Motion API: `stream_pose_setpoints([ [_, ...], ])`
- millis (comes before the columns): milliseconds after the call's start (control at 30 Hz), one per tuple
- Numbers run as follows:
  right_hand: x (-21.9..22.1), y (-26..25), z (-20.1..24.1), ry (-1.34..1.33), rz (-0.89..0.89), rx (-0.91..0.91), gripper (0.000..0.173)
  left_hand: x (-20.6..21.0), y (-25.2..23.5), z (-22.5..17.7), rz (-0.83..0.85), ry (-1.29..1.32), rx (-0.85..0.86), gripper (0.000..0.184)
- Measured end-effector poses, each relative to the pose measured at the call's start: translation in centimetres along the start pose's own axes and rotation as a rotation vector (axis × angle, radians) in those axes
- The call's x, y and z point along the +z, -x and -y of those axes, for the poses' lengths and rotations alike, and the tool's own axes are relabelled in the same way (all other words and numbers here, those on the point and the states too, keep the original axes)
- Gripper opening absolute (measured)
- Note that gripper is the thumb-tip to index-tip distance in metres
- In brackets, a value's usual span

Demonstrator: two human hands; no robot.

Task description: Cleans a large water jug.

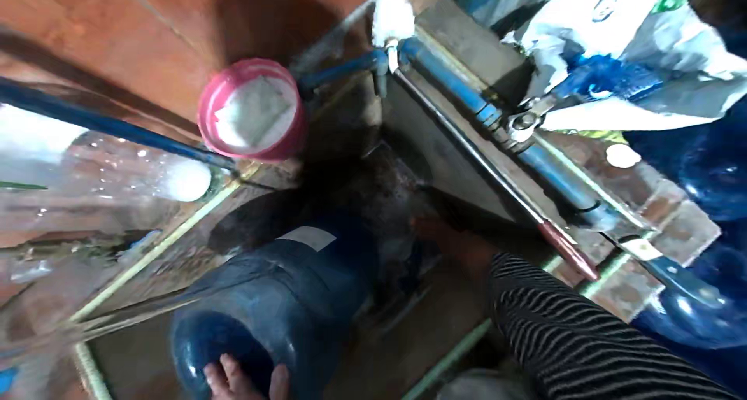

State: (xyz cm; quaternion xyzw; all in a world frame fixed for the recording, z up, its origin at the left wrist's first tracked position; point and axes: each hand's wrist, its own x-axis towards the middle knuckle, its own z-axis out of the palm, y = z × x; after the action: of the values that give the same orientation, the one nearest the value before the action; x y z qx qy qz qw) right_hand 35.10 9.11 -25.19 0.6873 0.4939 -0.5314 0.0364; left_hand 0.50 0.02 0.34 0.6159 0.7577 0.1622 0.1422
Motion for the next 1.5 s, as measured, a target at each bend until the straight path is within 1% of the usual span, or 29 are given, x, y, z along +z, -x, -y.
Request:
stream_pose_setpoints([
  [33, -1.3, 1.1, 2.3, 0.025, 0.016, -0.043, 0.047, 0.0, -0.1, -0.5, -0.012, -0.036, 0.04, 0.087],
  [100, -6.2, 4.9, 7.8, 0.104, 0.043, -0.094, 0.05, 0.2, -0.4, -1.3, -0.034, -0.079, 0.097, 0.089],
  [167, -11.2, 10.0, 10.6, 0.002, -0.077, -0.11, 0.051, 0.3, -0.7, -2.3, -0.038, -0.108, 0.121, 0.087],
  [200, -13.8, 13.0, 11.0, -0.082, -0.18, -0.118, 0.049, 0.4, -0.9, -2.7, -0.056, -0.102, 0.139, 0.086],
  [267, -18.6, 18.9, 9.9, -0.247, -0.432, -0.166, 0.045, 1.0, -1.1, -3.2, -0.074, -0.079, 0.148, 0.089],
  [333, -22.4, 22.9, 7.2, -0.416, -0.693, -0.18, 0.049, 1.1, -1.1, -3.8, -0.041, -0.052, 0.123, 0.093],
  [367, -23.9, 24.0, 6.0, -0.509, -0.787, -0.156, 0.052, 1.3, -1.2, -4.2, -0.05, -0.04, 0.119, 0.092],
  [400, -25.1, 24.4, 4.7, -0.596, -0.829, -0.12, 0.055, 1.6, -1.2, -4.4, -0.066, -0.037, 0.123, 0.092],
  [433, -26.1, 24.2, 3.6, -0.679, -0.804, -0.088, 0.055, 1.9, -1.2, -4.5, -0.086, -0.033, 0.125, 0.094],
  [467, -26.7, 23.7, 2.8, -0.748, -0.745, -0.07, 0.05, 2.2, -1.2, -4.6, -0.1, -0.025, 0.12, 0.096],
  [533, -27.6, 22.0, 2.8, -0.795, -0.614, -0.095, 0.038, 2.2, -1.1, -5.0, -0.093, -0.003, 0.097, 0.095],
  [600, -27.7, 20.1, 4.2, -0.703, -0.569, -0.142, 0.039, 2.0, -1.0, -5.5, -0.046, 0.003, 0.047, 0.095],
  [633, -27.7, 19.4, 5.0, -0.593, -0.595, -0.151, 0.041, 1.9, -1.0, -5.9, 0.006, 0.009, 0.008, 0.096],
  [667, -27.9, 19.0, 6.2, -0.452, -0.634, -0.146, 0.047, 1.7, -1.1, -6.4, 0.051, 0.019, -0.019, 0.097],
  [733, -27.9, 19.3, 9.6, -0.102, -0.687, -0.138, 0.058, 1.3, -1.3, -7.2, 0.146, 0.031, -0.028, 0.098],
  [767, -27.5, 19.7, 11.9, 0.043, -0.696, -0.17, 0.061, 1.0, -1.6, -7.5, 0.182, 0.029, -0.005, 0.097],
  [800, -26.8, 20.0, 14.5, 0.125, -0.709, -0.226, 0.065, 0.9, -1.9, -7.5, 0.194, 0.029, 0.025, 0.095],
  [833, -25.8, 20.3, 17.1, 0.147, -0.715, -0.307, 0.068, 1.1, -2.0, -7.3, 0.161, 0.045, 0.048, 0.094],
  [867, -24.7, 20.8, 19.6, 0.124, -0.694, -0.387, 0.07, 1.2, -1.9, -6.9, 0.097, 0.077, 0.033, 0.093],
  [900, -23.7, 21.1, 22.0, 0.109, -0.653, -0.436, 0.071, 1.3, -1.6, -6.5, -0.003, 0.104, -0.024, 0.093],
  [967, -22.9, 20.4, 25.7, 0.172, -0.571, -0.455, 0.071, 1.4, -0.9, -5.3, -0.155, 0.17, -0.235, 0.098],
  [1033, -22.1, 19.8, 28.7, 0.327, -0.572, -0.426, 0.067, 1.5, -0.2, -4.2, -0.174, 0.331, -0.432, 0.109],
  [1067, -21.6, 19.9, 29.9, 0.408, -0.591, -0.426, 0.064, 1.6, 0.3, -4.1, -0.184, 0.405, -0.469, 0.111],
  [1167, -20.7, 17.9, 32.8, 0.605, -0.635, -0.536, 0.062, 3.3, 1.7, -5.2, -0.294, 0.574, -0.424, 0.112],
  [1267, -19.8, 15.6, 36.2, 0.72, -0.562, -0.6, 0.064, 5.3, 2.1, -6.5, -0.36, 0.702, -0.326, 0.111],
  [1300, -19.5, 14.4, 37.4, 0.741, -0.541, -0.622, 0.065, 5.7, 2.1, -7.0, -0.359, 0.728, -0.306, 0.11],
  [1400, -19.1, 8.8, 39.7, 0.781, -0.508, -0.716, 0.068, 6.4, 1.5, -8.1, -0.369, 0.819, -0.292, 0.111],
  [1467, -18.4, 6.3, 40.0, 0.759, -0.432, -0.699, 0.063, 6.8, 0.8, -8.6, -0.394, 0.87, -0.329, 0.114],
  [1500, -17.8, 5.6, 40.2, 0.743, -0.403, -0.686, 0.056, 7.1, 0.5, -8.7, -0.419, 0.88, -0.336, 0.116],
])
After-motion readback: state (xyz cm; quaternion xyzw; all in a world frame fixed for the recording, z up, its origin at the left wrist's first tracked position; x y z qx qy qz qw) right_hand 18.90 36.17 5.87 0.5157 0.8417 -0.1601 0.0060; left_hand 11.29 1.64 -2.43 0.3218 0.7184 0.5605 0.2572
